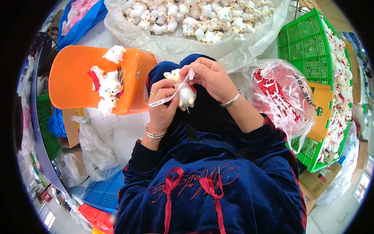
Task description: The person sits on the floor and ties red ribbons around small white plush toys. They pick up each toy, wrap a ribbon around its neck, and tie it into a bow before placing the finished toy on an orange stool.
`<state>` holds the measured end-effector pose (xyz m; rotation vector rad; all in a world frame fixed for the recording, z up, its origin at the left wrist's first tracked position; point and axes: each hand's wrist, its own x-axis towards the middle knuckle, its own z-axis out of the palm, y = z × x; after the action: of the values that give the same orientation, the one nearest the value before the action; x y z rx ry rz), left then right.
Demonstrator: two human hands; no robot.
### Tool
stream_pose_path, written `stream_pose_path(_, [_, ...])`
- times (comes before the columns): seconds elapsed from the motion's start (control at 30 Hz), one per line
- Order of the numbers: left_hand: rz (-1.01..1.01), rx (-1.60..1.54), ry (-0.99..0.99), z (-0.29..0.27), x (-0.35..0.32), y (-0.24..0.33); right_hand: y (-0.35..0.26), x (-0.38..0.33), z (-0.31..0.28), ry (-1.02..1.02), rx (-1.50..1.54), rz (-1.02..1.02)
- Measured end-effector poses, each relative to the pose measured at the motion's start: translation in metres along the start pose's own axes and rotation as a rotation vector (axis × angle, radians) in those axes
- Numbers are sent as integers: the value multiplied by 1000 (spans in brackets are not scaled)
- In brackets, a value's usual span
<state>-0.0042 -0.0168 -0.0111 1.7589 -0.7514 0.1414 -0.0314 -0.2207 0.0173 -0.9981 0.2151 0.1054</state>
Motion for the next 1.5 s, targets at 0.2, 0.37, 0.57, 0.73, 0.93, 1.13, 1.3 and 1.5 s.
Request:
stream_pose_path(0.2, [-44, 140, -37, -20, 1, -5, 10, 10, -14, 26, -263, 21])
stream_pose_path(0.37, [-140, 63, -18, -22, -4, -2, 22, 7, -4, -50, -679, -248])
stream_pose_path(0.57, [-145, 20, 19, -21, 2, 2, 12, -5, 16, -97, -1095, -273])
stream_pose_path(0.73, [-202, -236, -108, -18, -2, 6, 21, -9, 22, -5, -1152, -431])
stream_pose_path(0.93, [-470, -709, -277, -32, -2, -2, 36, -10, 20, 86, -1053, -528])
stream_pose_path(1.13, [-867, -664, -254, -33, 15, 5, 30, -14, 21, 84, -1056, -511])
stream_pose_path(1.3, [-868, -567, -253, -26, 26, 11, 26, -16, 21, 75, -1053, -451])
stream_pose_path(1.5, [-864, -506, -285, -22, 31, 10, 19, -19, 21, 78, -967, -284])
